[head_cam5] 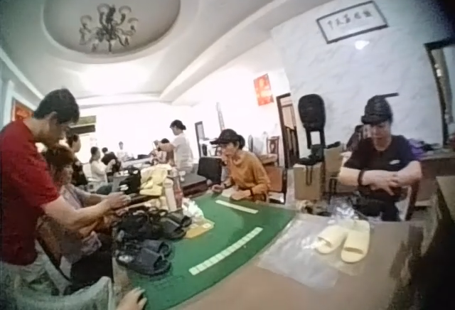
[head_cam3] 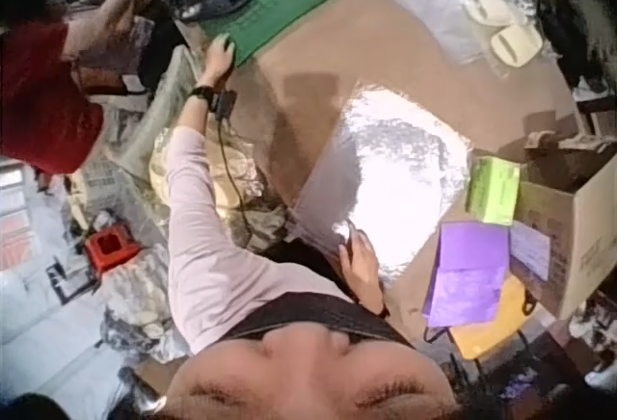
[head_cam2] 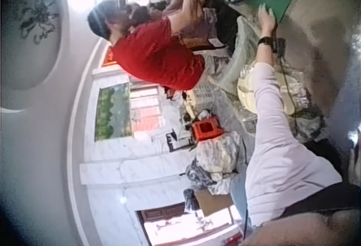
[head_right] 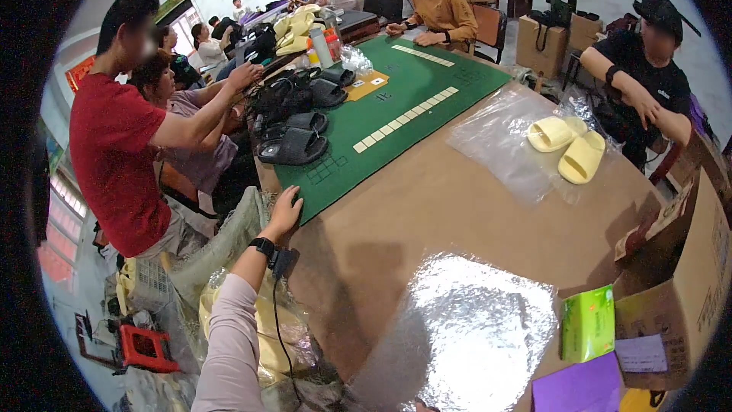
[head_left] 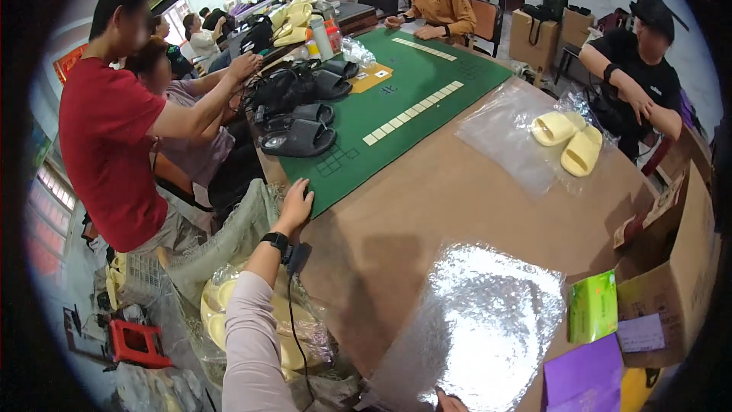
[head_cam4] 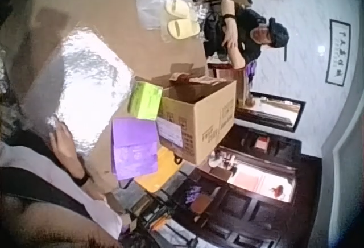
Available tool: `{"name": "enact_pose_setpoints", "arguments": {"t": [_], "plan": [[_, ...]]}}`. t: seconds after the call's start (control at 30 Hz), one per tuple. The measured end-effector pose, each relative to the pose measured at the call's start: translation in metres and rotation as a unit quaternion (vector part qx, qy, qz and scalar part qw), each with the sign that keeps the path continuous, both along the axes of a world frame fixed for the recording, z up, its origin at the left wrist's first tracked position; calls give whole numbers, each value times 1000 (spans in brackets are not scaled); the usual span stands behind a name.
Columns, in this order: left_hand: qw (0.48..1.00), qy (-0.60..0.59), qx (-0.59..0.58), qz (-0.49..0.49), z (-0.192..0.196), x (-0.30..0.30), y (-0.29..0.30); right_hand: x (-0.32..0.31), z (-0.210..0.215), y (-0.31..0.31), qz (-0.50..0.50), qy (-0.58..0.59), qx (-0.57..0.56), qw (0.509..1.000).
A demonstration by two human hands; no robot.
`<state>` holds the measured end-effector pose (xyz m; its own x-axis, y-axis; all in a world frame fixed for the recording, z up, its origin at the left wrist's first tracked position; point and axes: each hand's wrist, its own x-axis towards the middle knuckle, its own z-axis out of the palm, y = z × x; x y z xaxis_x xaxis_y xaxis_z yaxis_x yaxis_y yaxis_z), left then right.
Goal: The person is packing yellow and black slides into plastic bags and organizing them on a table in a shoe manufacturing environment.
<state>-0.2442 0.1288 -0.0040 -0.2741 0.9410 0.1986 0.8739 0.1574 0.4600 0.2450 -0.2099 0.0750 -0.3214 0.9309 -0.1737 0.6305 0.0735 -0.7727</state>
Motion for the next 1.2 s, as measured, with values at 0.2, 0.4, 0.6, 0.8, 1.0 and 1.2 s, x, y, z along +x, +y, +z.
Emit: {"name": "enact_pose_setpoints", "arguments": {"t": [0.2,0.4,0.6,0.8,1.0,1.2], "plan": [[998,43,-37,7,13,5,21,10,17,13,-33,64,-4,997],[980,147,-119,56,30,5,66,20,2,11,-64,50,-125,989],[892,439,-79,81,14,3,91,24,8,19,-82,59,-220,970],[880,467,-64,65,17,-8,89,26,-11,3,-18,68,-184,980],[881,458,-37,-117,59,17,44,17,-5,-3,-18,23,-71,997],[912,293,-162,-237,108,128,6,7,-9,-25,6,36,70,997]]}}
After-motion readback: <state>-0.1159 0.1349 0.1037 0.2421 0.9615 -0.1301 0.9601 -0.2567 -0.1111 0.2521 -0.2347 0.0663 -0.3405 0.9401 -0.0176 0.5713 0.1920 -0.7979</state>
